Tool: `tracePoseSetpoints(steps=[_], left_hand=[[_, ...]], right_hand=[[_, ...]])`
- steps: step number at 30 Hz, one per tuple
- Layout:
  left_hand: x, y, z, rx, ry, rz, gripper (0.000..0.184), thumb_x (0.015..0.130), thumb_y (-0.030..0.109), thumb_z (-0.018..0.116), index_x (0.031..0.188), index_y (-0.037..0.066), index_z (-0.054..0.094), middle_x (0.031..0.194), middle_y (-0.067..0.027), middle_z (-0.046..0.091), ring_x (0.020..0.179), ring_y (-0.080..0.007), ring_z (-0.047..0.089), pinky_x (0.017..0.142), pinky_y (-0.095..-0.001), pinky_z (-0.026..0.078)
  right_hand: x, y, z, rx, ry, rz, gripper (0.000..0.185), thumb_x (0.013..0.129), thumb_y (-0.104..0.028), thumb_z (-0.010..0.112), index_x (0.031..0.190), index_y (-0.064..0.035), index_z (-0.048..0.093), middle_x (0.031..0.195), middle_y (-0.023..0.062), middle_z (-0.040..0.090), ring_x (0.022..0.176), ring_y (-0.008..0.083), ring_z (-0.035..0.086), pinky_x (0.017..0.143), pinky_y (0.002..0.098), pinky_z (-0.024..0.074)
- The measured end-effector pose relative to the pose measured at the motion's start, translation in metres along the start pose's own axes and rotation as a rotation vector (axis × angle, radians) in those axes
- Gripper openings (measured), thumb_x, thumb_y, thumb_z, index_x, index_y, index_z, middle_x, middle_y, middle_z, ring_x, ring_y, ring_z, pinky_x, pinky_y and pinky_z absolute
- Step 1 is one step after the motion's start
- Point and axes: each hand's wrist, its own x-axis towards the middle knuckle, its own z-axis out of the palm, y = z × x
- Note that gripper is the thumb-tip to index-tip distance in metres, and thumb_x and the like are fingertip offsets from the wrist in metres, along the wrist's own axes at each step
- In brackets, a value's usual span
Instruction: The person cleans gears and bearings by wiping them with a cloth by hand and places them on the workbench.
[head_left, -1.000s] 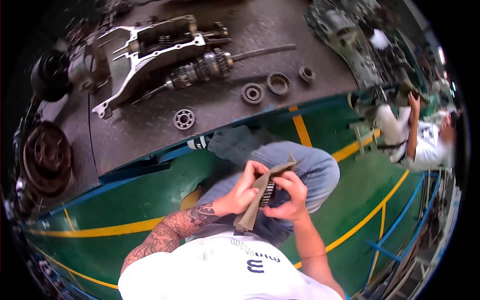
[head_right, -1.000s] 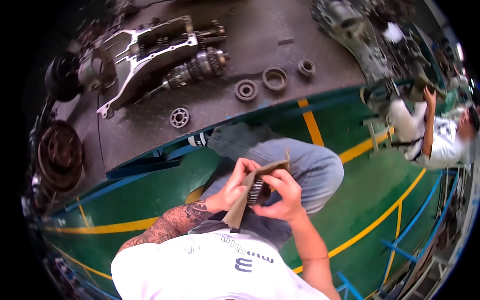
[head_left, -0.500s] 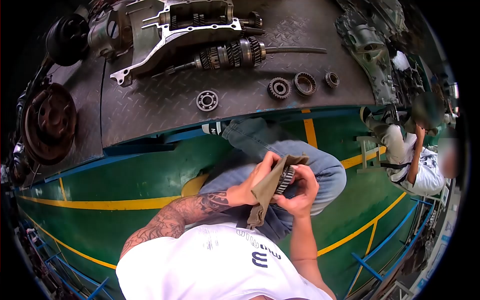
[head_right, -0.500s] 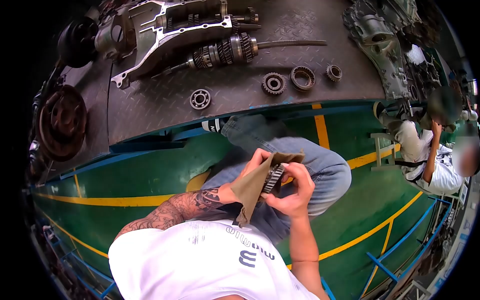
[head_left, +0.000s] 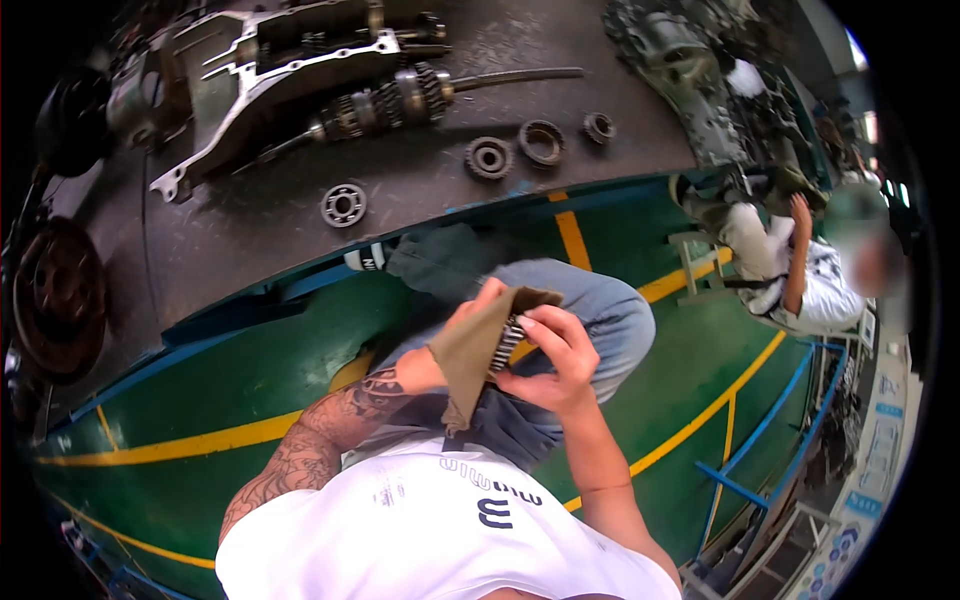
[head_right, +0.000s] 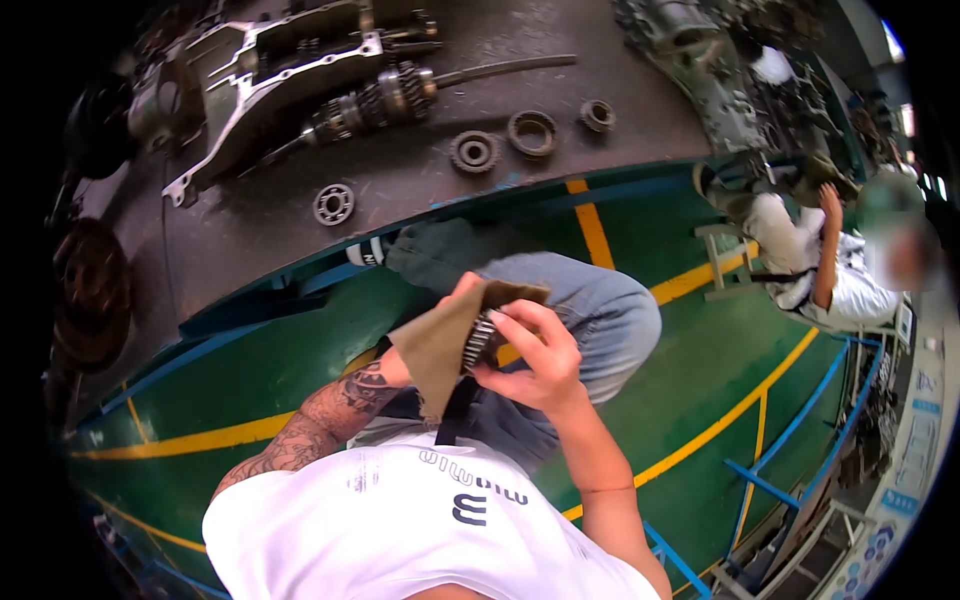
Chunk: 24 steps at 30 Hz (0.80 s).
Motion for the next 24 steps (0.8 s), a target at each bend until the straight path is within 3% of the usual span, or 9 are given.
tracePoseSetpoints(steps=[2,4,11,14,15,17,18,19,24], left_hand=[[0.002,-0.003,0.001,0.1,0.048,0.109,0.056,0.077,0.012,0.073,0.127,0.003,0.05,0.108,-0.0134,0.049,0.094,-0.035,0.062,0.077,-0.0379,0.051],[-0.001,-0.007,0.003,0.04,0.053,0.038,0.054,0.077,0.012,0.077,0.123,0.002,0.051,0.104,-0.0066,0.063,0.09,-0.0153,0.065,0.078,-0.0277,0.053],[-0.001,-0.022,0.001,0.233,0.085,0.163,0.054,0.077,0.017,0.078,0.12,-0.001,0.051,0.094,-0.0078,0.067,0.081,-0.016,0.067,0.071,-0.0269,0.054],[0.002,-0.016,0.003,-0.091,0.035,0.068,0.058,0.077,0.019,0.08,0.124,-0.001,0.051,0.096,-0.0055,0.067,0.081,-0.0156,0.067,0.072,-0.0262,0.054],[0.002,-0.01,0.0,-0.103,-0.013,0.04,0.057,0.083,0.018,0.076,0.13,0.001,0.049,0.106,-0.0069,0.066,0.091,-0.0159,0.066,0.08,-0.0279,0.054],[-0.01,-0.026,0.007,-0.254,0.042,-0.253,0.07,0.075,0.02,0.08,0.134,0.0,0.048,0.107,-0.0067,0.065,0.093,-0.018,0.065,0.082,-0.03,0.053],[-0.019,-0.039,0.003,-0.051,0.001,-0.166,0.071,0.076,0.021,0.079,0.135,0.001,0.047,0.112,-0.007,0.064,0.099,-0.0191,0.064,0.086,-0.0318,0.052],[-0.028,-0.053,-0.002,0.152,-0.022,-0.074,0.071,0.077,0.022,0.079,0.137,0.001,0.046,0.117,-0.0073,0.063,0.105,-0.0203,0.063,0.091,-0.0335,0.051],[-0.009,-0.004,0.013,-0.423,0.018,-0.266,0.066,0.082,0.024,0.076,0.137,0.004,0.046,0.125,-0.0096,0.059,0.115,-0.0214,0.059,0.098,-0.0321,0.048]], right_hand=[[0.001,0.003,0.001,0.034,-0.004,0.031,0.063,0.05,-0.007,0.087,0.11,-0.0035,0.067,0.103,0.0141,0.064,0.081,0.0238,0.066,0.07,0.0326,0.057],[-0.001,0.0,0.003,0.103,0.032,0.153,0.065,0.05,-0.007,0.086,0.111,-0.0037,0.066,0.102,0.0122,0.064,0.076,0.02,0.063,0.067,0.0302,0.0551],[-0.023,0.002,0.014,0.675,0.113,0.589,0.069,0.058,-0.009,0.088,0.12,0.0025,0.059,0.101,0.0026,0.061,0.082,0.0098,0.054,0.077,0.0244,0.0471],[-0.014,-0.001,0.001,0.314,0.043,0.394,0.068,0.056,-0.007,0.087,0.119,-0.0016,0.063,0.106,0.0092,0.062,0.074,0.0133,0.057,0.073,0.0259,0.0501],[-0.009,-0.005,-0.004,0.21,0.048,0.306,0.067,0.055,-0.008,0.088,0.118,-0.0031,0.065,0.108,0.0125,0.062,0.072,0.0161,0.06,0.072,0.0293,0.053],[-0.003,-0.004,-0.01,0.148,0.031,0.153,0.065,0.057,-0.007,0.087,0.118,-0.0023,0.065,0.109,0.0138,0.062,0.081,0.0228,0.064,0.076,0.033,0.055],[0.0,0.002,-0.013,0.113,0.018,0.036,0.064,0.058,-0.007,0.087,0.118,-0.0023,0.065,0.109,0.0145,0.062,0.085,0.0255,0.065,0.077,0.0339,0.0554],[-0.002,0.003,-0.014,0.113,-0.015,0.055,0.062,0.059,-0.005,0.086,0.118,-0.0024,0.065,0.108,0.0151,0.062,0.088,0.0291,0.065,0.078,0.0339,0.0552],[-0.005,0.004,-0.01,0.215,0.116,0.198,0.066,0.056,-0.019,0.091,0.115,-0.0035,0.065,0.102,0.0108,0.063,0.082,0.0204,0.063,0.073,0.0299,0.0528]])
